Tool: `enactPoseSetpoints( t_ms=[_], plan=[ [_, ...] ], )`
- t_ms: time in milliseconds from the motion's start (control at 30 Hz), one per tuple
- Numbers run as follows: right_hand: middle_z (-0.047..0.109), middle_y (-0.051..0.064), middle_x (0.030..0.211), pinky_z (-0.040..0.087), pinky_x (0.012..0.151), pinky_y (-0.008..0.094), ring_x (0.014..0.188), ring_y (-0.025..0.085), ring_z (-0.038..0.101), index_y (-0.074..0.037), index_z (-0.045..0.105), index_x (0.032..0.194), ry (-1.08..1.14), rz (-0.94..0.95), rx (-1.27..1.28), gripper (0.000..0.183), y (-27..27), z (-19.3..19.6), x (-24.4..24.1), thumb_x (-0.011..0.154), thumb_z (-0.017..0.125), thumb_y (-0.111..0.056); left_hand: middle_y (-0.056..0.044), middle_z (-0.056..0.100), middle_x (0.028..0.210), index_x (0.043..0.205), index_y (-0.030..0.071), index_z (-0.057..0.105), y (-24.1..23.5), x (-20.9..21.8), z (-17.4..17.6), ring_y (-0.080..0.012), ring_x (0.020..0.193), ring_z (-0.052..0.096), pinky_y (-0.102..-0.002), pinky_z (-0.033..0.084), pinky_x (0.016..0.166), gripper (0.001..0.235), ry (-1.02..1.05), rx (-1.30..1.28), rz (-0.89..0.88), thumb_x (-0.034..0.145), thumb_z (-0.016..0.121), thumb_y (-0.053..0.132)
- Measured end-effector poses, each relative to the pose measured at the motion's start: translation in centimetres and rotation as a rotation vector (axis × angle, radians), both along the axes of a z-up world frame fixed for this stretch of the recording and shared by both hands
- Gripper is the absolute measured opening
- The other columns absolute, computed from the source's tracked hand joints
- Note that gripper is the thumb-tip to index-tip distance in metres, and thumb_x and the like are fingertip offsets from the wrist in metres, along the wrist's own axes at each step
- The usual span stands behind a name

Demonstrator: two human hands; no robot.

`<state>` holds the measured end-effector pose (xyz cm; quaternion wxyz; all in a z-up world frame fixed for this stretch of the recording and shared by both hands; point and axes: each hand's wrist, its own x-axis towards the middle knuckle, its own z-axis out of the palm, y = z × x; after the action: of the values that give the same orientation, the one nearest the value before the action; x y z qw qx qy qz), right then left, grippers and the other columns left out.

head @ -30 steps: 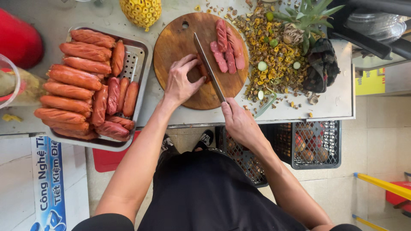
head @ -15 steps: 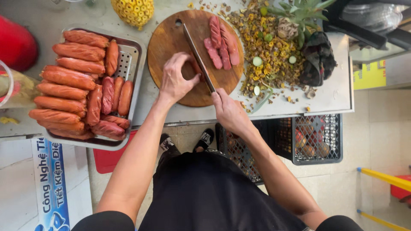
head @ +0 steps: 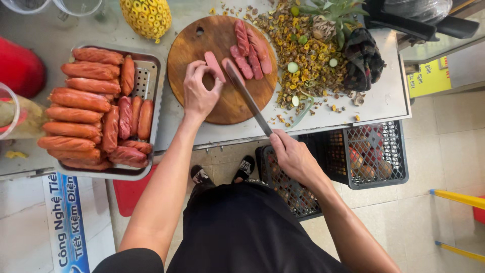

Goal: The person slices a cucumber into thin strips on a wooden cutting board and places them into a tray. Then the person retrieves a tray of sausages and slices them into pieces on the same cutting board.

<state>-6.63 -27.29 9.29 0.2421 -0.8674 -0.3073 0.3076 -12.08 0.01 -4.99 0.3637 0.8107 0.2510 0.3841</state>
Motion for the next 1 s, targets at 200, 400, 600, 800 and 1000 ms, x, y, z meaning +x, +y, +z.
enactPoseSetpoints(
  t_ms=[200, 400, 600, 800, 1000],
  plan=[
    [0.07, 0.031, 0.105, 0.05, 0.089, 0.055, 0.106, 0.052, 0.063, -0.01, 0.059, 0.131, -0.088, -0.037, 0.02, 0.044, 0.1, -1.4, 1.3, 0.105, 0.04, -0.041, -0.018, 0.07, 0.099, 0.119, 0.001, 0.068, -1.3, 2.4, 2.7, -0.036, 0.092, 0.069, -0.046, 0.054, 0.082, 0.051, 0.131, -0.14, 0.177, 0.072, 0.084, 0.011],
    [0.07, 0.029, 0.089, 0.051, 0.08, 0.052, 0.089, 0.047, 0.067, -0.008, 0.06, 0.124, -0.001, -0.025, -0.013, 0.042, 0.7, -2.0, 0.8, 0.106, 0.038, -0.039, -0.013, 0.076, 0.081, 0.115, 0.0, 0.07, -4.2, 1.3, 3.8, -0.0239, 0.071, 0.076, -0.036, 0.059, 0.07, 0.044, 0.056, -0.327, 0.142, 0.078, 0.087, 0.017],
    [0.057, 0.012, 0.064, 0.053, 0.061, 0.043, 0.057, 0.026, 0.064, -0.004, 0.059, 0.111, 0.158, -0.043, 0.093, 0.04, 2.4, -2.6, 1.4, 0.108, 0.038, -0.038, -0.012, 0.079, 0.092, 0.123, 0.0, 0.069, -3.5, 2.6, 3.0, -0.0189, 0.078, 0.079, -0.032, 0.061, 0.074, 0.053, -0.004, -0.383, 0.127, 0.075, 0.084, 0.016],
    [0.049, 0.005, 0.057, 0.046, 0.043, 0.037, 0.044, 0.018, 0.054, -0.006, 0.058, 0.114, 0.247, -0.167, 0.177, 0.038, 7.1, -2.2, 4.1, 0.108, 0.039, -0.038, -0.016, 0.078, 0.087, 0.119, 0.001, 0.073, 1.3, 7.4, 3.6, -0.0218, 0.076, 0.077, -0.034, 0.06, 0.074, 0.05, -0.028, -0.246, 0.191, 0.074, 0.086, 0.019],
    [0.048, 0.003, 0.057, 0.045, 0.04, 0.035, 0.043, 0.015, 0.052, -0.009, 0.058, 0.119, 0.243, -0.206, 0.222, 0.037, 8.0, -1.2, 5.4, 0.107, 0.04, -0.038, -0.016, 0.079, 0.09, 0.108, 0.003, 0.078, 3.0, 10.1, 2.3, -0.0231, 0.078, 0.078, -0.035, 0.06, 0.075, 0.037, 0.025, -0.232, 0.145, 0.077, 0.085, 0.023]
  ],
)
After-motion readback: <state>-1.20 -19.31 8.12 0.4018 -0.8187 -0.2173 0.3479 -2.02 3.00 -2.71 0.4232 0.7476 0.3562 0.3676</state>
